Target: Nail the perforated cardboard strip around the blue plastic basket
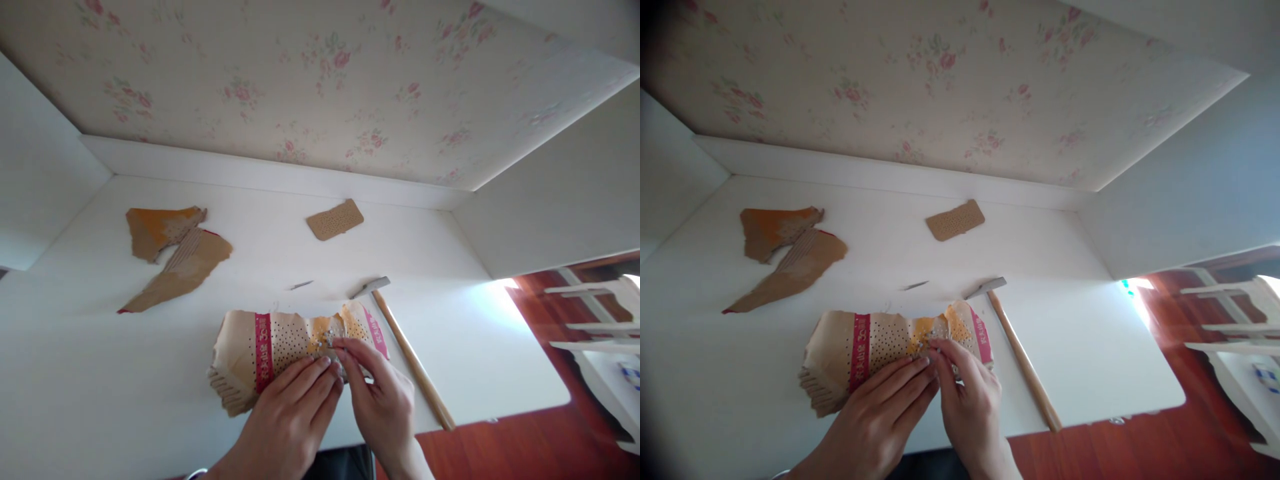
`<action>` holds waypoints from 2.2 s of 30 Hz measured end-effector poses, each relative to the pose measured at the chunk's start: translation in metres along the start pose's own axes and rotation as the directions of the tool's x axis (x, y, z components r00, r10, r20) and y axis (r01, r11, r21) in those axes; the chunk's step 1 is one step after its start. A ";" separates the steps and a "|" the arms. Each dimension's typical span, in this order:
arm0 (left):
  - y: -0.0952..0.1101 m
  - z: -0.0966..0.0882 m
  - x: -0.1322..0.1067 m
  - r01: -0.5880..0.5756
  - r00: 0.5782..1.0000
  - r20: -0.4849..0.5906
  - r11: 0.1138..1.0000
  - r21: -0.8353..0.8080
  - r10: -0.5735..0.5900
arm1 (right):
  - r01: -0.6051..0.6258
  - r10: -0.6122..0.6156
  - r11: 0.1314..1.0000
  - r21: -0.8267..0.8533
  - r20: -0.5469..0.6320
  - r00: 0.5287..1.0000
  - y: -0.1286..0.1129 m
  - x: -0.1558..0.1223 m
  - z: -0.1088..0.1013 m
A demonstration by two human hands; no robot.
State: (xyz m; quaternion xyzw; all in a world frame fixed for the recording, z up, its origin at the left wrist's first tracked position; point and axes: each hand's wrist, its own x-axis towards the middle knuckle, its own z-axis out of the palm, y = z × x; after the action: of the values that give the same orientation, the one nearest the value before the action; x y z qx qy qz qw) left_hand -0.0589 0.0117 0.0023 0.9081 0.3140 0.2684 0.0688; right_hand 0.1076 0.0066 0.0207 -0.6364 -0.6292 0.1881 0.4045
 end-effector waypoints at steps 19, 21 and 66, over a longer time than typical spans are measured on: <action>0.000 -0.001 0.003 0.048 0.999 -0.023 0.997 -0.054 -0.049 | 0.104 -0.098 0.989 -0.106 0.061 0.993 0.000 0.004 0.002; 0.000 -0.001 0.004 0.052 0.998 -0.024 0.997 -0.065 -0.053 | 0.094 -0.087 0.990 -0.107 0.068 0.994 0.000 0.003 0.002; 0.001 -0.006 0.007 0.066 0.998 -0.004 0.996 -0.059 -0.067 | -0.387 0.396 0.906 0.171 -0.018 0.918 0.037 0.016 -0.027</action>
State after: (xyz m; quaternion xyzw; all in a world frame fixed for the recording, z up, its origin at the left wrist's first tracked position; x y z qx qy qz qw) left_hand -0.0571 0.0147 0.0109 0.8939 0.3363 0.2777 0.1035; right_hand 0.1543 0.0191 0.0132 -0.7191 -0.4601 0.2997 0.4259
